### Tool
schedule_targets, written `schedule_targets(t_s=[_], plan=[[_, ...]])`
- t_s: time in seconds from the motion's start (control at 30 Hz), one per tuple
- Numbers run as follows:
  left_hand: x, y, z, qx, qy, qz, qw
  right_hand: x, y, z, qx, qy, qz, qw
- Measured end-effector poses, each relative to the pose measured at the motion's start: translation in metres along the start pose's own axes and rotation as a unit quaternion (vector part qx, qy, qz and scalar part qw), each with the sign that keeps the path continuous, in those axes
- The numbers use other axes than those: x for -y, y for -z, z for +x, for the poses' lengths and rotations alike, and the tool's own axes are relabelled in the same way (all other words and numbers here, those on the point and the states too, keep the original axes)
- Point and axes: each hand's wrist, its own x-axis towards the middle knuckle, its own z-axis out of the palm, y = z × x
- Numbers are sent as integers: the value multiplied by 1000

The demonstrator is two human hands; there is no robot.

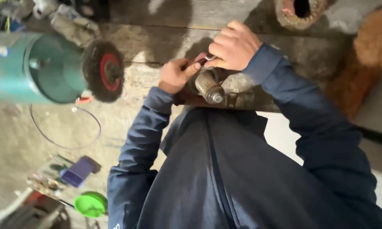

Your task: The person works on a brass valve and pump housing held in a bench vise, using a hex key to loosen and tighten bolts on the assembly. They reposition the valve and housing repeatedly while turning the fasteners, then set the assembly down on the workbench.

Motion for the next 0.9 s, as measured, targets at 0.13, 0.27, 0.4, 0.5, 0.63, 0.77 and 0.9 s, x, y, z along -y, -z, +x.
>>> schedule_targets(t_s=[0.13,0.27,0.4,0.5,0.63,0.77,0.9], plan=[[11,-26,-31,-153,50,-65,985,-6,-16,11,47,68,103,991],[19,-46,-50,-209,90,-137,964,5,-21,28,33,104,139,984],[20,-58,-51,-263,108,-143,948,-2,-32,38,13,151,132,980],[13,-55,-53,-274,109,-139,945,-1,-32,42,-20,169,135,976],[4,-47,-61,-217,127,-134,959,0,-34,35,-64,169,123,976],[5,-37,-58,-188,68,-104,974,-5,-37,33,-77,184,112,973],[10,-31,-50,-142,56,-13,988,0,-28,38,-61,211,70,973]])
